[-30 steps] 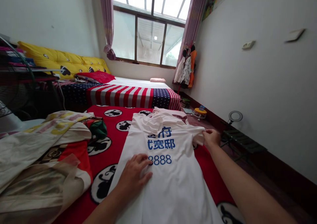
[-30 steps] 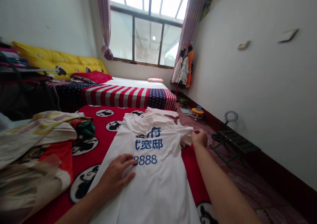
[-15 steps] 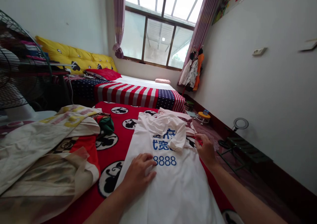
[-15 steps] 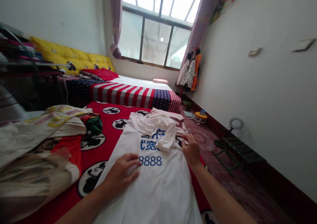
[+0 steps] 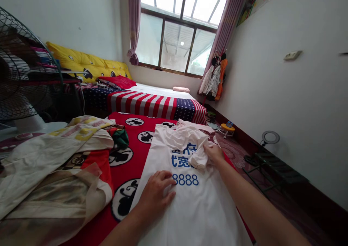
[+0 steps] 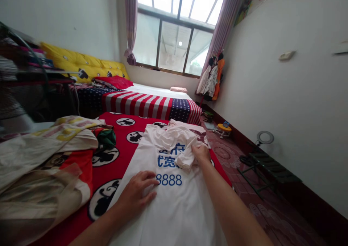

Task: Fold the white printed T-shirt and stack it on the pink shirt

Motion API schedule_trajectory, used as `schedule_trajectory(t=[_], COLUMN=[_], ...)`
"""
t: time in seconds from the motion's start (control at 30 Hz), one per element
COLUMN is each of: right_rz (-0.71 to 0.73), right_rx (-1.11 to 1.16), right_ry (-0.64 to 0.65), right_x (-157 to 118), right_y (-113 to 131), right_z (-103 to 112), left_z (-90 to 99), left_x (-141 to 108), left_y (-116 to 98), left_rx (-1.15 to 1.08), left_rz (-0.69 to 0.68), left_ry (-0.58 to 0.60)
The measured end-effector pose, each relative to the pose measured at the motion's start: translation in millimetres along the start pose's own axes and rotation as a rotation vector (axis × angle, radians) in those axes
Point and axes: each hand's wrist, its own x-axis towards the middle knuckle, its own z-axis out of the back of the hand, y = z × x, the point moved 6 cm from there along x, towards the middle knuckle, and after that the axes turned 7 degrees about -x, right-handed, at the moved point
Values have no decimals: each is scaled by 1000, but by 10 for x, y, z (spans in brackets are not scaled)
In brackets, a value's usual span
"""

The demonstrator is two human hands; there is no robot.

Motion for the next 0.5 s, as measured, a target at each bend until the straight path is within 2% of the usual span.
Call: schedule_trajectory(t=[0.17,0.37,0.5], right_rz=[29,-38,-24], right_rx=[53,263,436], right_ry=[-22,-334,-372], right_x=[13,-33,-32], right_y=[86,54,23], right_z=[-18,246,320], left_z=[-14,-12,-6], left_x=[-1,-7,-7], left_y=[22,30,44], left_rx=[-6,-26,-38], left_rz=[-2,17,20], left_ry=[-6,-6,-7])
